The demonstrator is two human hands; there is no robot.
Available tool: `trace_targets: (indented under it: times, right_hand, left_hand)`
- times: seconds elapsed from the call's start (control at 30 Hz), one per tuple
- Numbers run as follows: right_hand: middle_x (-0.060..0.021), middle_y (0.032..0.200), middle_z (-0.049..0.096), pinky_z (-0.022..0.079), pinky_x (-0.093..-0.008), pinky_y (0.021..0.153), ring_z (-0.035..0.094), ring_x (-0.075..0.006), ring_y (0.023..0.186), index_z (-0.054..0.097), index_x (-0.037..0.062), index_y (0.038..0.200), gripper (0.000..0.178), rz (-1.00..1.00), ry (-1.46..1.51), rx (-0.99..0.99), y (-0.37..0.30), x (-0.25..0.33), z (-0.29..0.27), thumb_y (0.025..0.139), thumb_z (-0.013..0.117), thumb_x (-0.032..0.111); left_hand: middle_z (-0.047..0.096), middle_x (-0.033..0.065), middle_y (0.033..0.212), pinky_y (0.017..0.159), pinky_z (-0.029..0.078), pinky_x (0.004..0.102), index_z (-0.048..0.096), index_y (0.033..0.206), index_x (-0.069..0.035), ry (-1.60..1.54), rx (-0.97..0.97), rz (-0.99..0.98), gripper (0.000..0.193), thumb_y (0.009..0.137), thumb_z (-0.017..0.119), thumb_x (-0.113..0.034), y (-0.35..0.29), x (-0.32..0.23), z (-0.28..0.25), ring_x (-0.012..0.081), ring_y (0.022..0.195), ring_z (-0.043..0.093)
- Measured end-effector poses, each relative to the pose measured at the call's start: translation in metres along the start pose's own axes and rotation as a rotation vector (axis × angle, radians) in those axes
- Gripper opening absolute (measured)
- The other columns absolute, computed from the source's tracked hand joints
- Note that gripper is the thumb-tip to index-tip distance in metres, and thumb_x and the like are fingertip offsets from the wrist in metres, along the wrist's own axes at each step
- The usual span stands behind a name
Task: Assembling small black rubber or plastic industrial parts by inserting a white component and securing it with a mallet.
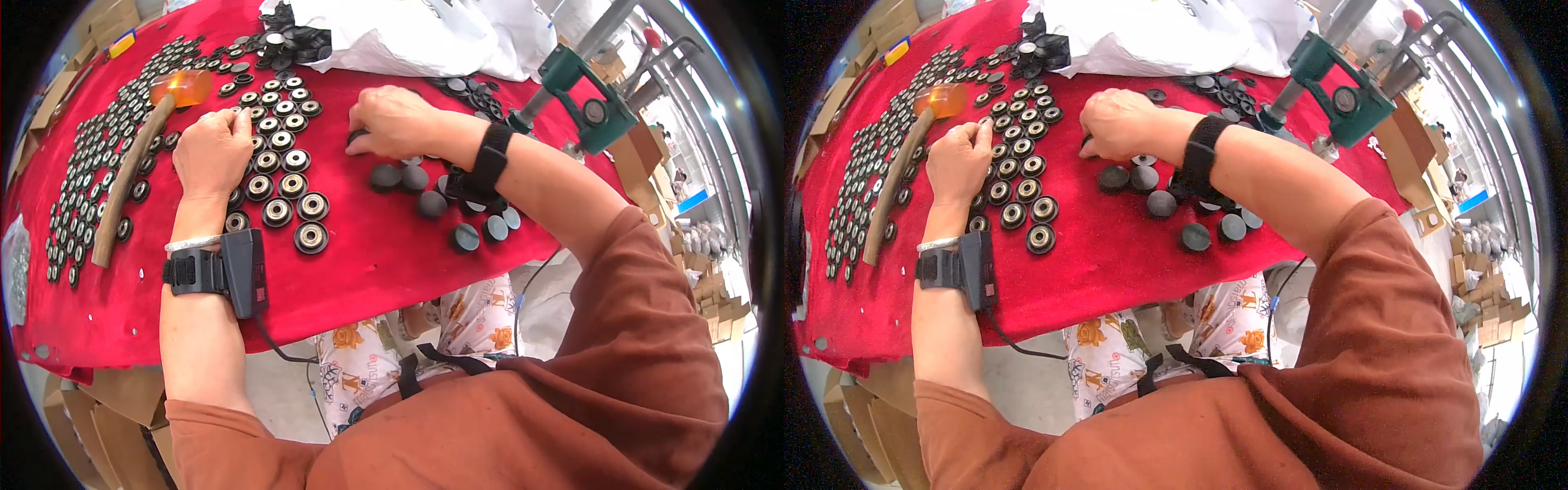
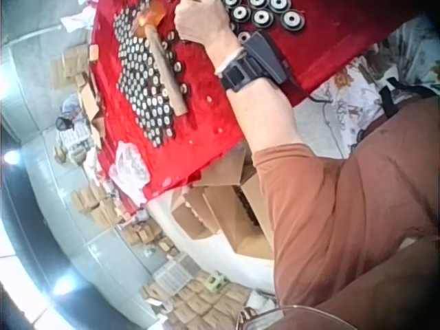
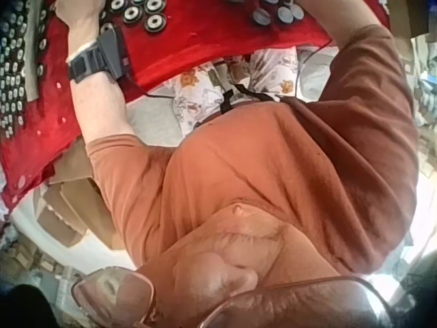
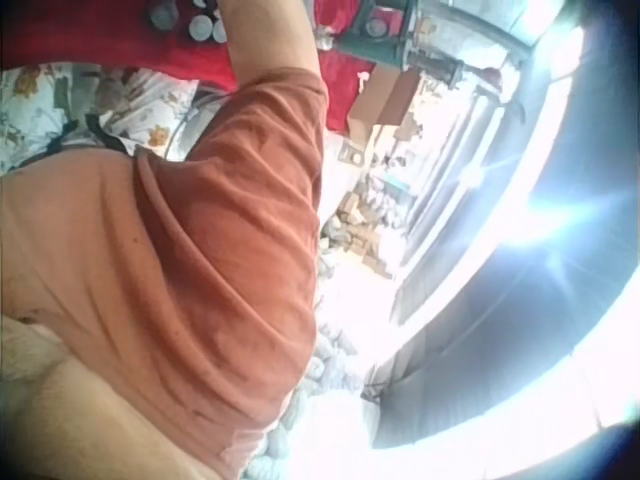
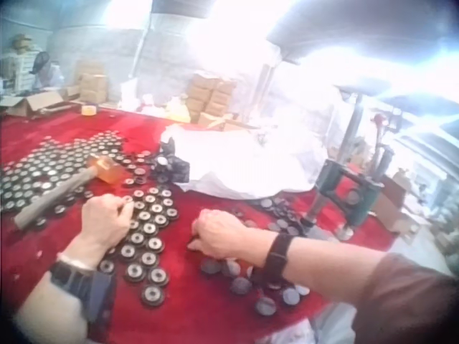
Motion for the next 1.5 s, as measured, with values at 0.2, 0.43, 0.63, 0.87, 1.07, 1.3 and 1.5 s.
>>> trace_targets:
  times: [0.2,0.43,0.63,0.87,1.07,1.3,1.5]
  right_hand:
    - [-0.0182,0.072,0.063,0.050,-0.0402,0.068,0.063,-0.0335,0.073,0.065,0.0006,0.083,0.023,-0.179,0.146,-0.269,0.014,0.046,-0.014,0.074,0.069,0.021]
    - [-0.0117,0.070,0.064,0.051,-0.0392,0.063,0.064,-0.0298,0.069,0.066,0.0087,0.082,0.023,-0.126,-0.177,-0.188,0.023,0.077,0.003,0.081,0.061,0.031]
    - [-0.0070,0.081,0.062,0.041,-0.0431,0.085,0.062,-0.0249,0.080,0.060,0.0040,0.093,0.018,-0.243,-0.235,0.080,0.011,0.082,0.014,0.082,0.054,0.017]
    - [-0.0082,0.080,0.062,0.038,-0.0472,0.078,0.060,-0.0262,0.080,0.059,-0.0004,0.088,0.019,-0.422,-0.206,-0.318,-0.002,0.077,0.009,0.072,0.053,0.007]
    - [-0.0092,0.064,0.058,0.037,-0.0439,0.080,0.059,-0.0264,0.075,0.057,0.0037,0.076,0.015,-0.430,-0.270,0.054,0.015,0.093,0.003,0.064,0.059,0.013]
    - [-0.0113,0.104,0.058,0.032,-0.0504,0.087,0.056,-0.0248,0.099,0.057,0.0070,0.104,0.033,-0.414,-0.265,0.005,-0.040,0.052,-0.004,0.072,0.055,0.012]
    - [-0.0133,0.084,0.067,0.051,-0.0377,0.075,0.065,-0.0291,0.079,0.070,0.0115,0.096,0.025,0.159,0.010,-0.175,-0.031,-0.012,-0.027,0.081,0.060,0.029]
  left_hand:
    - [0.064,0.0153,0.077,0.062,0.047,0.0411,0.066,0.078,-0.005,-0.011,-0.053,0.068,0.029,0.085,0.058,-0.031,-0.001,0.004,0.001,0.0327,0.071,0.063]
    - [0.063,0.0169,0.075,0.061,0.047,0.0417,0.067,0.077,-0.004,-0.016,-0.068,0.076,0.029,0.085,0.059,-0.031,0.000,0.001,0.001,0.0338,0.069,0.063]
    - [0.065,0.0157,0.079,0.068,0.049,0.0446,0.067,0.076,-0.007,-0.027,-0.016,0.012,0.029,0.084,0.055,-0.032,-0.002,0.002,-0.001,0.0354,0.074,0.063]
    - [0.065,0.0158,0.076,0.066,0.049,0.0445,0.068,0.076,-0.007,-0.041,0.005,0.009,0.029,0.084,0.056,-0.033,0.001,-0.001,0.003,0.0359,0.073,0.063]
    - [0.063,0.0159,0.073,0.061,0.048,0.0409,0.068,0.080,-0.007,-0.011,-0.047,0.070,0.028,0.085,0.058,-0.033,0.003,0.000,0.003,0.0322,0.067,0.063]
    - [0.064,0.0148,0.076,0.064,0.048,0.0422,0.067,0.079,-0.006,-0.023,-0.039,0.040,0.028,0.085,0.057,-0.032,-0.002,0.005,0.004,0.0332,0.071,0.063]
    - [0.062,0.0150,0.071,0.058,0.046,0.0413,0.064,0.076,-0.004,0.005,-0.076,0.080,0.030,0.086,0.057,-0.031,-0.002,0.003,0.000,0.0326,0.066,0.062]
Point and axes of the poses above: each hand's wrist, its own y-axis towards the middle knuckle, its own z-axis out of the palm, x = y × z, the point moved 5 cm from there along y, towards the middle knuckle
